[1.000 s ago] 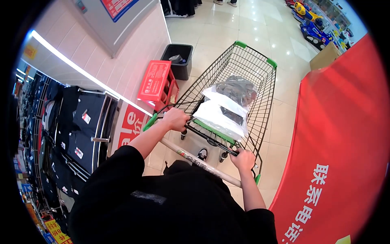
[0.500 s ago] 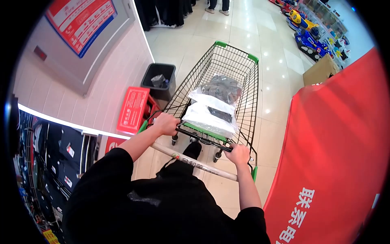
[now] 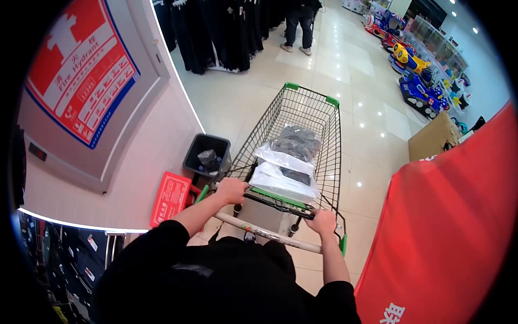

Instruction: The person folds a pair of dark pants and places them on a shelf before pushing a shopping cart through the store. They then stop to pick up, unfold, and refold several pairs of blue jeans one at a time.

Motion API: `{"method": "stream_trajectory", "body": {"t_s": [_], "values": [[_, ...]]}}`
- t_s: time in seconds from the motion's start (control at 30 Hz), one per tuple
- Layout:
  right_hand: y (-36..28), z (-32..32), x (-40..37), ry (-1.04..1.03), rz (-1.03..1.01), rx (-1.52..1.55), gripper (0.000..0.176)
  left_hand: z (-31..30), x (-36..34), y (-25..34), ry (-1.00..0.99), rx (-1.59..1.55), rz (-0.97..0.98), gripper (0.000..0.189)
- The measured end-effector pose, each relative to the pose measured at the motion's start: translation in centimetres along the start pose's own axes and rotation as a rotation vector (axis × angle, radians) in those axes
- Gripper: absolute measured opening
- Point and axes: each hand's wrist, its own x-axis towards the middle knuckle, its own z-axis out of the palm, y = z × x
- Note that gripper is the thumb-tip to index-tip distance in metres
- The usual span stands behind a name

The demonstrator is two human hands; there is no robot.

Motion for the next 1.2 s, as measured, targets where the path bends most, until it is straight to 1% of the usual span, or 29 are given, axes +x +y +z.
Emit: {"method": "stream_trajectory", "body": {"t_s": [0.07, 0.17, 0.23, 0.27, 0.3, 0.33, 0.4, 0.43, 0.5, 0.53, 0.7, 0.73, 0.77, 0.87, 0.93, 1.0, 1.07, 1.2], "values": [[0.1, -1.3, 2.8, -0.030, 0.004, 0.020, 0.035, -1.9, 1.6, -0.3, 0.000, -0.046, -0.014, 0.023], [1.2, -3.4, 9.4, -0.016, -0.062, 0.025, 0.034, -3.9, 6.1, -1.4, 0.019, -0.086, -0.065, 0.024], [2.1, -4.2, 14.2, 0.045, -0.174, -0.035, 0.033, -4.6, 9.5, -2.5, 0.058, -0.104, -0.109, 0.026], [2.5, -4.7, 16.7, 0.059, -0.186, -0.026, 0.033, -4.7, 11.1, -3.2, 0.069, -0.091, -0.119, 0.026], [2.4, -3.0, 14.5, 0.007, -0.148, -0.022, 0.034, -2.9, 10.2, -3.3, 0.030, -0.109, -0.101, 0.027], [2.9, -3.3, 17.1, -0.038, -0.163, -0.014, 0.034, -3.7, 11.7, -3.6, 0.012, -0.124, -0.132, 0.027], [4.3, -2.8, 21.5, -0.012, -0.247, -0.075, 0.035, -5.1, 14.3, -3.7, -0.022, -0.144, -0.212, 0.028], [5.0, -2.8, 23.4, 0.042, -0.302, -0.067, 0.035, -6.0, 15.3, -3.9, -0.022, -0.132, -0.221, 0.029], [5.3, -3.2, 27.3, 0.005, -0.289, -0.056, 0.037, -7.4, 17.4, -4.1, -0.008, -0.122, -0.246, 0.029], [4.3, -2.8, 27.6, -0.027, -0.283, -0.080, 0.038, -6.9, 17.3, -5.1, -0.005, -0.143, -0.249, 0.029], [6.1, -3.5, 37.0, -0.087, -0.333, -0.137, 0.041, -8.5, 22.9, -5.3, 0.004, -0.137, -0.330, 0.027], [6.3, -3.4, 38.5, -0.105, -0.348, -0.141, 0.041, -8.0, 23.8, -5.8, 0.048, -0.140, -0.333, 0.026], [5.5, -3.1, 39.6, -0.120, -0.377, -0.134, 0.041, -7.0, 23.7, -7.0, 0.081, -0.161, -0.331, 0.025], [6.4, -4.1, 44.9, -0.095, -0.465, -0.120, 0.040, -7.4, 26.5, -7.0, 0.104, -0.180, -0.399, 0.026], [6.6, -4.2, 48.6, -0.137, -0.463, -0.158, 0.038, -8.1, 28.4, -7.3, 0.094, -0.217, -0.443, 0.028], [5.4, -4.2, 51.2, -0.143, -0.535, -0.138, 0.041, -8.6, 29.2, -8.7, 0.064, -0.241, -0.472, 0.031], [4.4, -5.1, 54.6, -0.156, -0.556, -0.153, 0.041, -10.2, 30.9, -9.3, 0.045, -0.233, -0.523, 0.033], [2.7, -6.4, 61.3, -0.149, -0.670, -0.176, 0.042, -14.4, 33.8, -10.6, 0.041, -0.302, -0.599, 0.031]]}}
